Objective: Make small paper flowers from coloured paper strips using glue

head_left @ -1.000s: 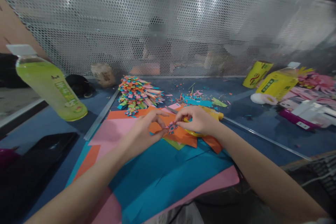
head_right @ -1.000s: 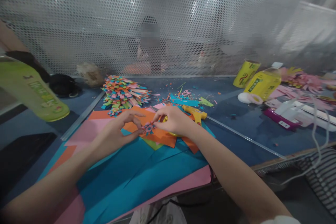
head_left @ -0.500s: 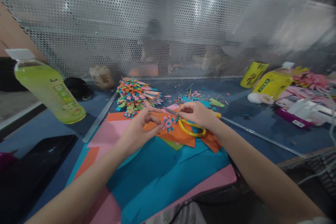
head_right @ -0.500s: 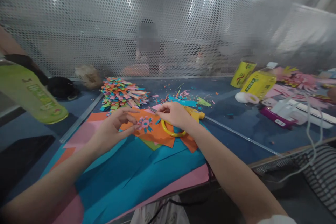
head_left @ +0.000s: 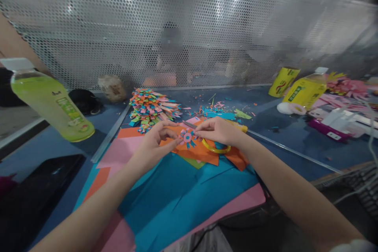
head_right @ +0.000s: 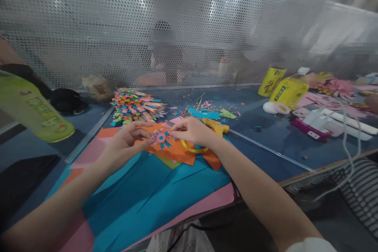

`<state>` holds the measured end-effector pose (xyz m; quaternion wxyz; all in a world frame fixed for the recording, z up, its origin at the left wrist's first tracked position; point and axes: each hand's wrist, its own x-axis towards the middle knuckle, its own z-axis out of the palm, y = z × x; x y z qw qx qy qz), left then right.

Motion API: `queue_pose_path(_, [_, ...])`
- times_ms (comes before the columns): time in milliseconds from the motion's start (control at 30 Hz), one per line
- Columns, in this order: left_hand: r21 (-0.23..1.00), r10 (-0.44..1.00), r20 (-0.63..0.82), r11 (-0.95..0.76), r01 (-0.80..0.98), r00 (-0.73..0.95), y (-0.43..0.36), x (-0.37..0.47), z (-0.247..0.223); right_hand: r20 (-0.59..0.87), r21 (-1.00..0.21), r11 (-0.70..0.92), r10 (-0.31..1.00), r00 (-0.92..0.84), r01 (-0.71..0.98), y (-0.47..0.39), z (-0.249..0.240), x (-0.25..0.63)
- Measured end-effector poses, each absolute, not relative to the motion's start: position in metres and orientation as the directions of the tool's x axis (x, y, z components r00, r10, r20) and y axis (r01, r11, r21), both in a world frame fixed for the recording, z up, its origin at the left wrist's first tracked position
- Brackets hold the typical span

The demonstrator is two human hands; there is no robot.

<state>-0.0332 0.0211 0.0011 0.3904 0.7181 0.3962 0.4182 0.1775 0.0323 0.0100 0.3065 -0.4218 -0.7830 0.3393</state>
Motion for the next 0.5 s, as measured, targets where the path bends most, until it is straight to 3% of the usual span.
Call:
queue_pose_path(300, [0.913,0.906,0.260,-0.343,0.221,0.335,0.0203,-0.0310,0.0013,0.205,-0.807,0.398,0.882,-0.425,0.436,0.0323,0.0081,0.1772])
queue_pose_path(500, [0.919,0.904,0.253,-0.336,0.205,0.345,0.0219,-0.0321,-0.0010,0.150,-0.903,0.295,0.898,-0.414,0.313,0.0320,0.0138,0.1768])
